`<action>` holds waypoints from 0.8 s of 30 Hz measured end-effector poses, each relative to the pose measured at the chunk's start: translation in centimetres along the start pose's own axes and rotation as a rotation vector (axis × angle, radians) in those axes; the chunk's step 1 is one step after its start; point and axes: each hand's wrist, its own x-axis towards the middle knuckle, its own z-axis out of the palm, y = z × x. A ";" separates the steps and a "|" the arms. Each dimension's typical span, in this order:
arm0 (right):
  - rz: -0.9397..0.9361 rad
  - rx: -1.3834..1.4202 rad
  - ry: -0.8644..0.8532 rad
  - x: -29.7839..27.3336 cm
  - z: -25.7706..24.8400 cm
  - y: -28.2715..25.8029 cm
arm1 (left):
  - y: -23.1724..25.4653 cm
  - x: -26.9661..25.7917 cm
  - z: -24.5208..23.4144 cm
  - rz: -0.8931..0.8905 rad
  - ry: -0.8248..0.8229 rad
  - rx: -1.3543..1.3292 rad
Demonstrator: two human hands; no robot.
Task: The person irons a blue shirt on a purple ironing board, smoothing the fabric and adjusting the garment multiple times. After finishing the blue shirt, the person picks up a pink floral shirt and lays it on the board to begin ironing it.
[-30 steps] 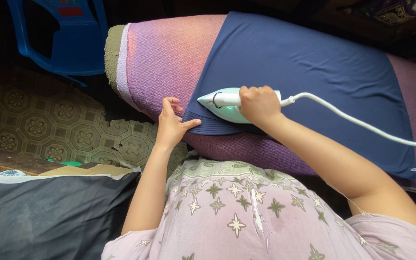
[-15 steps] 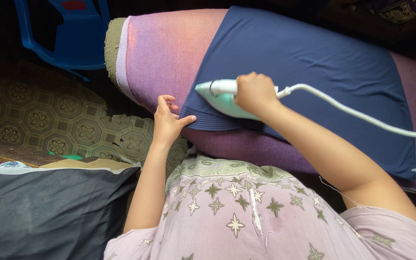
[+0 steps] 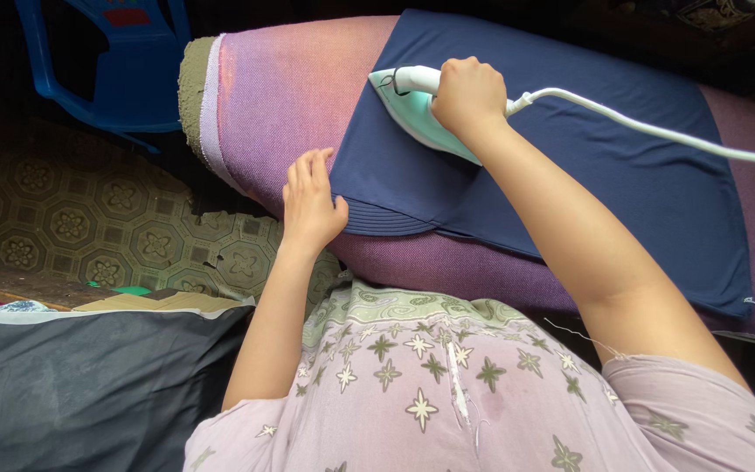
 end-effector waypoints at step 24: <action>0.078 -0.041 -0.007 -2.2 -1.0 6.2 | 1.3 4.4 9.5 0.374 -0.054 0.102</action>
